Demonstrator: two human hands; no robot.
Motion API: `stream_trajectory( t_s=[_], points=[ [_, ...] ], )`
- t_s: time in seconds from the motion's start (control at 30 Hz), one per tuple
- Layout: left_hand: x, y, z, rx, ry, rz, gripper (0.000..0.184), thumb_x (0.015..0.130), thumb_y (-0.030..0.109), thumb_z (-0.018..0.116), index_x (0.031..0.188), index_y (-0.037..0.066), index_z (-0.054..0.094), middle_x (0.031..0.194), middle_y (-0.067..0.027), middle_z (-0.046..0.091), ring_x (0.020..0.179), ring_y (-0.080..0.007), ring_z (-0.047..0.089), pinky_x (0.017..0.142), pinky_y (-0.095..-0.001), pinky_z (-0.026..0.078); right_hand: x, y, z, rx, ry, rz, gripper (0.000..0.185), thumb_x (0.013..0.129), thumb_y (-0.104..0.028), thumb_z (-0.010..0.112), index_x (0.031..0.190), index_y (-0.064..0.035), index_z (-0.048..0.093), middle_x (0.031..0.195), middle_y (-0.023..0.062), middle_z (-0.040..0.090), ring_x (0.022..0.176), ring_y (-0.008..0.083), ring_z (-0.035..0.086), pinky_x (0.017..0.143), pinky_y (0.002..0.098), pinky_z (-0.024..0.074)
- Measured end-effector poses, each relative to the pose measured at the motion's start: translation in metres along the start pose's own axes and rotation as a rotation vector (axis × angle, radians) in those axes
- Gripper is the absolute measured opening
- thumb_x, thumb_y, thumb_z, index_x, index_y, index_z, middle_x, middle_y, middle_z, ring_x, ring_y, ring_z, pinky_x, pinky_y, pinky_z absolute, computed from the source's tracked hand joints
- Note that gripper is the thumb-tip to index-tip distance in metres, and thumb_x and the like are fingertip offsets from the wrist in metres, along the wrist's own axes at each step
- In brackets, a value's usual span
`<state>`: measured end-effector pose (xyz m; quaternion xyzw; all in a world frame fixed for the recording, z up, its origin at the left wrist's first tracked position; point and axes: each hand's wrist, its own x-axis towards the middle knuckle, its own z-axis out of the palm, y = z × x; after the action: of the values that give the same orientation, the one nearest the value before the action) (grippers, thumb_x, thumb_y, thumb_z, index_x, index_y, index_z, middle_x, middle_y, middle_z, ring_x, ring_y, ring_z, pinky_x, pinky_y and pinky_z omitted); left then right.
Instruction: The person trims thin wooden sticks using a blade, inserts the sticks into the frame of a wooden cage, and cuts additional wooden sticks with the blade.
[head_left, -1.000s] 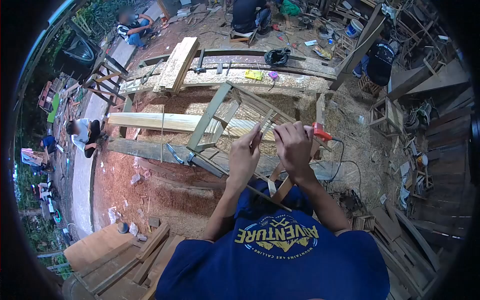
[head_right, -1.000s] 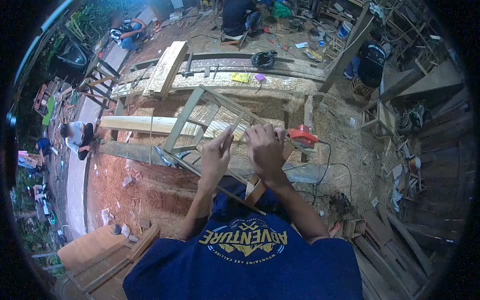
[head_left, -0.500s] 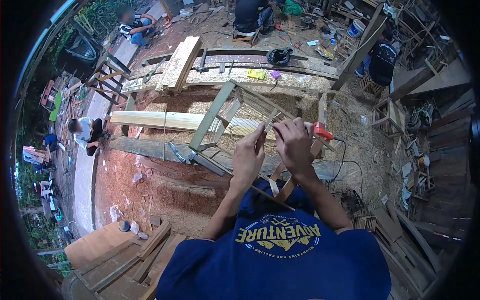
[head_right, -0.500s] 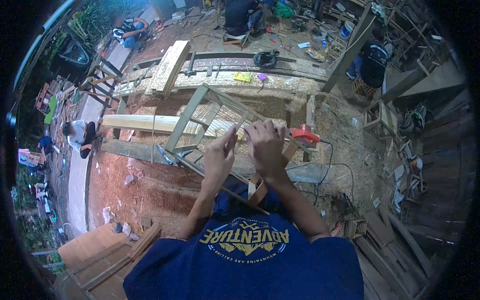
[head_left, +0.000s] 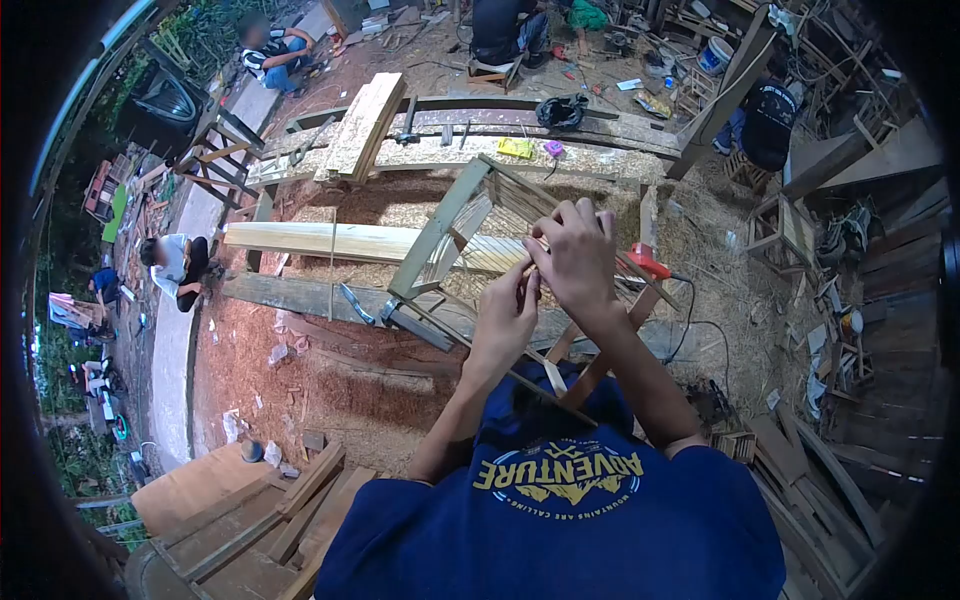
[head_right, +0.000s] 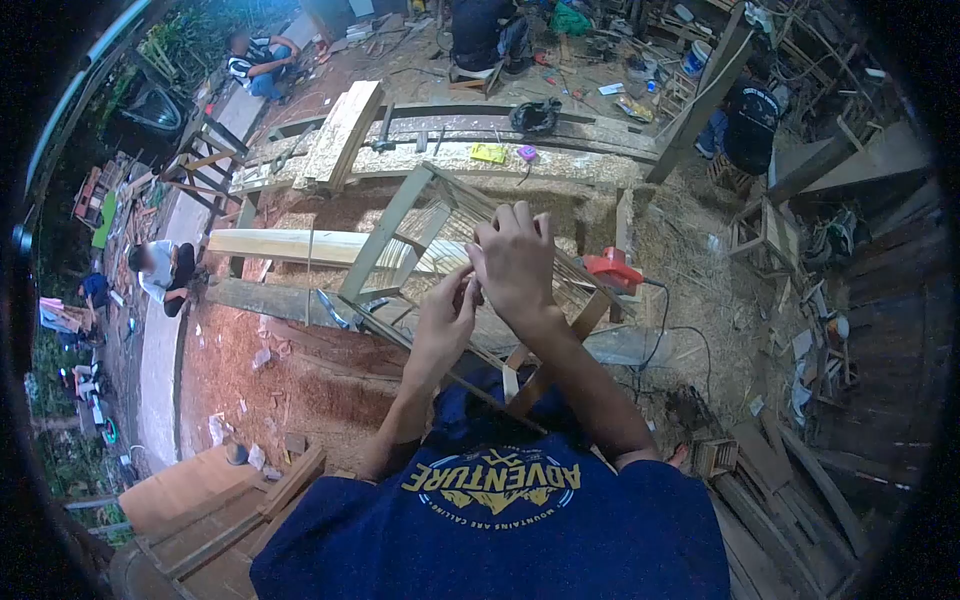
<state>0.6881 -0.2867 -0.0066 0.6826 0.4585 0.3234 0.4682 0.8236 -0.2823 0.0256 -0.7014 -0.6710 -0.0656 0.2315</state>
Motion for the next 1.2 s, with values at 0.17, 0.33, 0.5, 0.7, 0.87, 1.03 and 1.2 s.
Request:
stream_trajectory(
  t_s=[0.17, 0.33, 0.5, 0.7, 0.87, 1.03, 1.2],
  points=[
    [0.014, 0.007, 0.007, -0.101, 0.01, 0.016, 0.023, 0.1, 0.008, 0.054, 0.117, -0.007, 0.059, 0.08, -0.0188, 0.066, 0.069, -0.0217, 0.064, 0.065, -0.0369, 0.048, 0.029, 0.008, 0.008, -0.107, -0.051, -0.075, 0.013, 0.082, -0.027, 0.075, 0.085, -0.0142, 0.073, 0.09, 0.0013, 0.061, 0.097, 0.0192, 0.056, 0.088, 0.0391, 0.0387],
    [0.009, 0.021, 0.01, -0.301, -0.026, 0.028, 0.026, 0.101, 0.002, 0.048, 0.124, -0.008, 0.05, 0.104, -0.0143, 0.065, 0.093, -0.0178, 0.063, 0.082, -0.0312, 0.051, 0.026, 0.005, -0.009, 0.111, 0.144, -0.121, 0.007, 0.082, -0.016, 0.071, 0.083, -0.0103, 0.068, 0.089, 0.0041, 0.061, 0.09, 0.0225, 0.06, 0.08, 0.0385, 0.0433],
    [-0.02, -0.012, 0.035, -0.434, -0.07, -0.027, 0.027, 0.097, 0.0, 0.046, 0.124, -0.005, 0.043, 0.111, -0.0252, 0.059, 0.104, -0.0314, 0.062, 0.091, -0.0381, 0.049, -0.015, 0.002, -0.008, 0.043, 0.023, 0.032, 0.006, 0.083, -0.017, 0.068, 0.085, -0.0105, 0.066, 0.087, 0.0055, 0.062, 0.079, 0.0266, 0.066, 0.069, 0.0406, 0.0511],
    [-0.035, -0.014, 0.042, -0.194, -0.123, -0.025, 0.028, 0.098, 0.0, 0.043, 0.125, -0.007, 0.04, 0.113, -0.0292, 0.061, 0.106, -0.0416, 0.062, 0.094, -0.0434, 0.048, -0.043, 0.008, 0.017, -0.006, -0.222, 0.274, 0.012, 0.09, -0.022, 0.067, 0.095, -0.0119, 0.071, 0.094, 0.0056, 0.064, 0.078, 0.0291, 0.069, 0.067, 0.0401, 0.0538],
    [-0.035, -0.009, 0.042, -0.336, -0.164, -0.098, 0.031, 0.1, 0.003, 0.046, 0.13, -0.005, 0.042, 0.117, -0.0266, 0.061, 0.11, -0.0336, 0.063, 0.092, -0.0388, 0.05, -0.048, 0.019, 0.024, 0.267, -0.098, 0.237, 0.01, 0.091, -0.015, 0.066, 0.098, -0.0085, 0.068, 0.098, 0.0076, 0.063, 0.079, 0.0324, 0.069, 0.067, 0.0417, 0.0558],
    [-0.032, -0.007, 0.002, -0.091, -0.264, 0.04, 0.033, 0.099, 0.006, 0.054, 0.131, -0.001, 0.048, 0.113, -0.0198, 0.064, 0.102, -0.0255, 0.063, 0.085, -0.0334, 0.051, -0.053, 0.007, 0.017, 0.354, -0.013, 0.231, 0.008, 0.09, -0.009, 0.065, 0.098, -0.01, 0.067, 0.097, 0.0055, 0.062, 0.078, 0.0304, 0.069, 0.062, 0.0398, 0.0551],
    [-0.029, 0.026, -0.048, 0.809, 0.529, 0.548, 0.043, 0.095, 0.01, 0.064, 0.134, 0.0, 0.05, 0.102, -0.0187, 0.067, 0.088, -0.0302, 0.065, 0.081, -0.0393, 0.05, -0.049, -0.002, 0.008, 0.321, 0.083, 0.137, 0.014, 0.084, -0.009, 0.072, 0.096, -0.0118, 0.066, 0.095, 0.0023, 0.062, 0.076, 0.0269, 0.068, 0.062, 0.0388, 0.0528]
  ],
)
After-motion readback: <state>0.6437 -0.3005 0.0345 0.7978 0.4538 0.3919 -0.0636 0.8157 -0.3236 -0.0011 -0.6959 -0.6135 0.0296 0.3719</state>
